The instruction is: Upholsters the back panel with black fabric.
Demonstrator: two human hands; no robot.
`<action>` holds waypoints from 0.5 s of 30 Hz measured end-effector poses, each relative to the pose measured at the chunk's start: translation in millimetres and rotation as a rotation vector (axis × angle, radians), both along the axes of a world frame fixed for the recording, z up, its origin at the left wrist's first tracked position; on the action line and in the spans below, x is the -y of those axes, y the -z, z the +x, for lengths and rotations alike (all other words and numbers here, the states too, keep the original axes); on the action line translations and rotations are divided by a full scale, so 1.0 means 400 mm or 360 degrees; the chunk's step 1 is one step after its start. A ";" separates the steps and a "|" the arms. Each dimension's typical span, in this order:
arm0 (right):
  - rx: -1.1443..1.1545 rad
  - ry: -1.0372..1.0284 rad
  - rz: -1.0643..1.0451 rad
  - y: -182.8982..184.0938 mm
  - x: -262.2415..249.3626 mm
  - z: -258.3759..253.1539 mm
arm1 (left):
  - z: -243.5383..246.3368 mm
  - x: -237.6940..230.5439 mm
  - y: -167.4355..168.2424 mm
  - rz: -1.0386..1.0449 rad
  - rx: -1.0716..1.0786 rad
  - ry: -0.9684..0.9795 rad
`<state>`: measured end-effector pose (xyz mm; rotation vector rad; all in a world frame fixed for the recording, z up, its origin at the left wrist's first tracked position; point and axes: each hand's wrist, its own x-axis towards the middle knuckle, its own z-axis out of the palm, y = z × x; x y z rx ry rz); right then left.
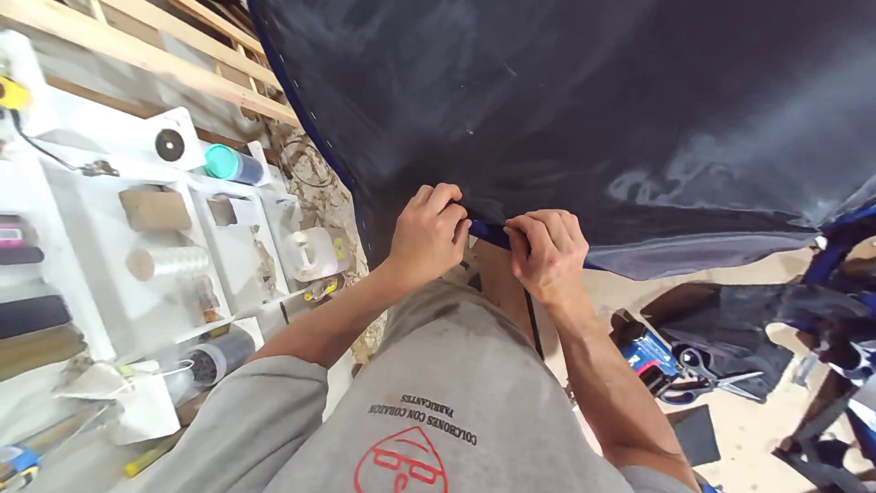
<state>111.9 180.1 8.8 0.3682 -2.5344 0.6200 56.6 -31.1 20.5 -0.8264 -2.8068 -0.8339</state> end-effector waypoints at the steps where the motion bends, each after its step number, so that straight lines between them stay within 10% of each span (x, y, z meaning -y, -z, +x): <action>1: 0.0001 -0.0002 -0.0001 0.002 0.001 0.004 | 0.005 -0.004 0.006 -0.0015 -0.0066 0.0004; 15: 0.0190 -0.0096 0.0168 -0.025 0.032 -0.003 | -0.071 0.028 0.015 -0.0142 -0.0225 0.0705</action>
